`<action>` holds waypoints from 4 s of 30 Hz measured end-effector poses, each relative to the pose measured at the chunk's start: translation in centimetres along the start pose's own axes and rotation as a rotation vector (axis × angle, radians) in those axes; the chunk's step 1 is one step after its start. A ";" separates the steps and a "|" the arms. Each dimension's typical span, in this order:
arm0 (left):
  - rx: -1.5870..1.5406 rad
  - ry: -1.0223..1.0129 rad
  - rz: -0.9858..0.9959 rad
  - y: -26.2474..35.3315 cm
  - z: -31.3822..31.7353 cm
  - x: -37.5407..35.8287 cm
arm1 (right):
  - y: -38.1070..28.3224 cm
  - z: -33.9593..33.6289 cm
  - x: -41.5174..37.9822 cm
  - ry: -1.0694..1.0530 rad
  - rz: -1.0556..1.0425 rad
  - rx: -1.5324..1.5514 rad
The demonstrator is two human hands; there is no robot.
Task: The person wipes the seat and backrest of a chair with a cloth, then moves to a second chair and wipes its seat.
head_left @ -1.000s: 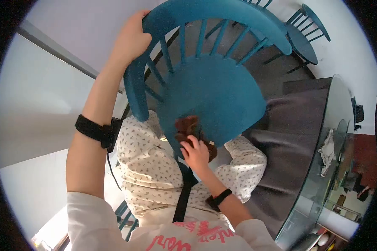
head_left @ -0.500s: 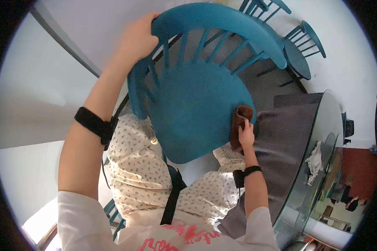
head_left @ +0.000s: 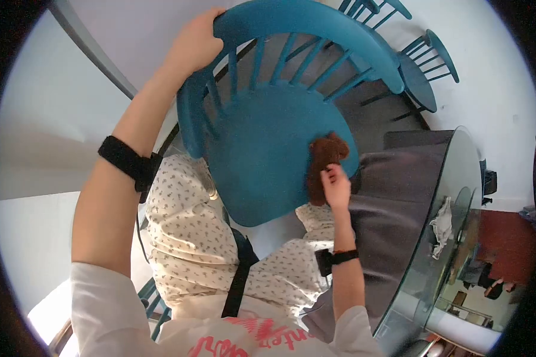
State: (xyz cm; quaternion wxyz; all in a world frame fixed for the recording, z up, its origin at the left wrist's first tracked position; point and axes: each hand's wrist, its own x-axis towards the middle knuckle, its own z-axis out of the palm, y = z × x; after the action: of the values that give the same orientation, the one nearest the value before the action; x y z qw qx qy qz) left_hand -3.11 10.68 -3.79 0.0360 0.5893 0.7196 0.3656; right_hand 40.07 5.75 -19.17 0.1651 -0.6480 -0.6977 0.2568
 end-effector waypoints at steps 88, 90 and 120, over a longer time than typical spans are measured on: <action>-0.067 0.007 0.078 -1.3 -0.3 0.6 | -6.6 6.3 -3.4 0.074 -0.348 -0.352; -0.055 -0.058 -0.023 -0.7 -0.4 0.7 | -5.4 3.8 -3.6 0.162 -0.183 0.195; -0.091 -0.066 0.037 0.1 -1.2 0.4 | -6.3 7.5 -6.4 -0.120 -0.762 -0.154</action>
State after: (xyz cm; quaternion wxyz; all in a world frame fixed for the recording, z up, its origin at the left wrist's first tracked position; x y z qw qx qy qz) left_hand -3.74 10.47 -2.74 0.0797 0.6118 0.6897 0.3790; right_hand 31.31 -1.80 -21.02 0.1583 -0.3369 -0.9140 0.1613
